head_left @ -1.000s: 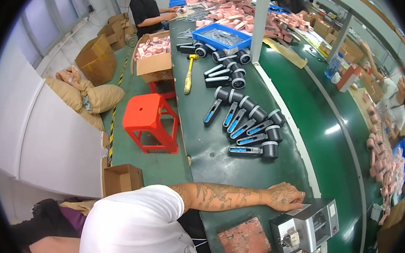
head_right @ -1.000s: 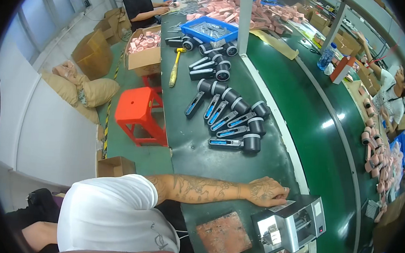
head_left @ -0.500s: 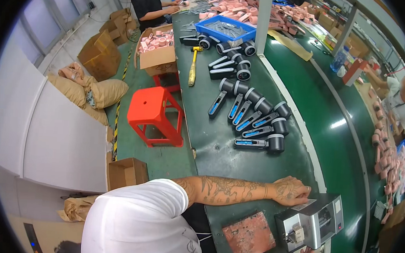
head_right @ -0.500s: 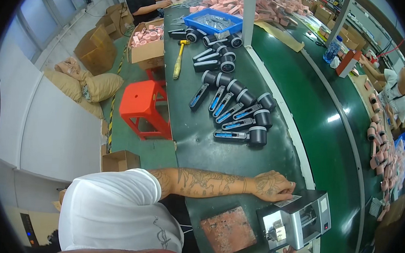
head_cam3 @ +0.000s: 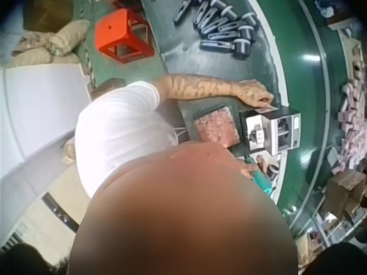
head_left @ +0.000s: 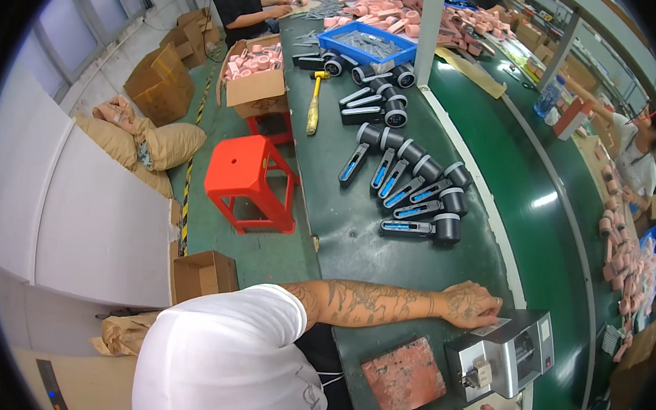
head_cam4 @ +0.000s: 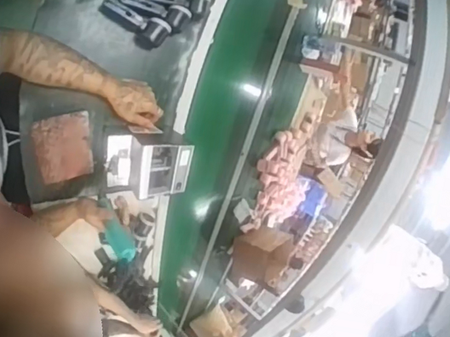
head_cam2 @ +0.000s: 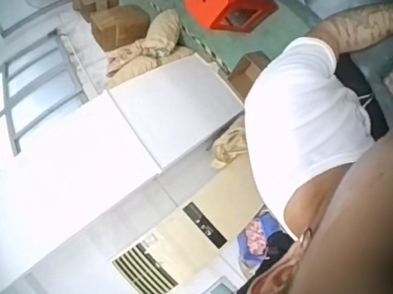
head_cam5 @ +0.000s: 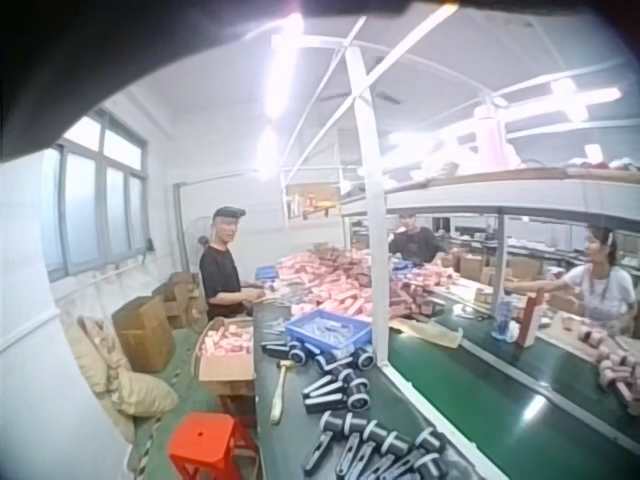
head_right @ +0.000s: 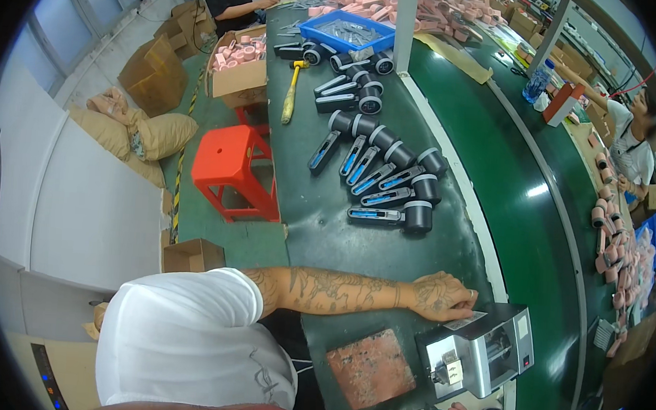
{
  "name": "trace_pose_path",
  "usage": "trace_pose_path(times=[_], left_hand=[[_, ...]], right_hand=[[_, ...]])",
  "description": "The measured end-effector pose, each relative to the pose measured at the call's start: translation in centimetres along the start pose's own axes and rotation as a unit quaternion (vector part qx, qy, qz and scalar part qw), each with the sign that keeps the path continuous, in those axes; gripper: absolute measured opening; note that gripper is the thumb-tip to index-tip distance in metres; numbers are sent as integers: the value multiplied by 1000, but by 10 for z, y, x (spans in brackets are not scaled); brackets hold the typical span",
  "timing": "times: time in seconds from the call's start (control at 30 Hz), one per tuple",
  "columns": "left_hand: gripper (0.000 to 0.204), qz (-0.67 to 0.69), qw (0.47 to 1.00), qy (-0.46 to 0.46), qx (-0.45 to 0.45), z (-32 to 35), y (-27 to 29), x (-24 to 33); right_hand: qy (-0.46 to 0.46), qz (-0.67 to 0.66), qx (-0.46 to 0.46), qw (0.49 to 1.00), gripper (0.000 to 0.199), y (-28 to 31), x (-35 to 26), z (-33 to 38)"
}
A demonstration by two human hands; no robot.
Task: The recorder uses a pneumatic tool to assemble or process black plastic components on an electronics production floor.
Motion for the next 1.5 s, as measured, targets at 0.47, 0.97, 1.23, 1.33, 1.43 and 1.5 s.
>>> trace_pose_path(times=[0.47,0.97,1.23,1.33,1.43,1.5], left_hand=[[29,-121,970,-194,86,3,-7,-13],[38,-4,973,-192,-125,13,-94,217],[76,-110,972,-52,-201,-4,-224,177],[67,-80,980,-32,-177,-10,-238,161],[52,-65,987,-55,-137,-6,-227,156],[43,21,985,-100,-141,10,-194,169]], right_hand=[[-263,56,41,962,41,-46,-93,-44],[-360,-56,109,925,22,16,-187,8],[-336,-1,113,935,34,29,-207,18],[-341,1,108,934,30,32,-219,11],[-336,-24,110,935,27,38,-207,19],[-344,-36,113,932,28,43,-199,18]])
Point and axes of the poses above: each hand's wrist, its own z-axis away from the middle knuckle, its own y-axis out of the back of the hand, x = y × z, the point moved 3 cm from there along -z, towards the middle knuckle, and after that the axes turned 3 degrees about -x, right-handed, at the moved point
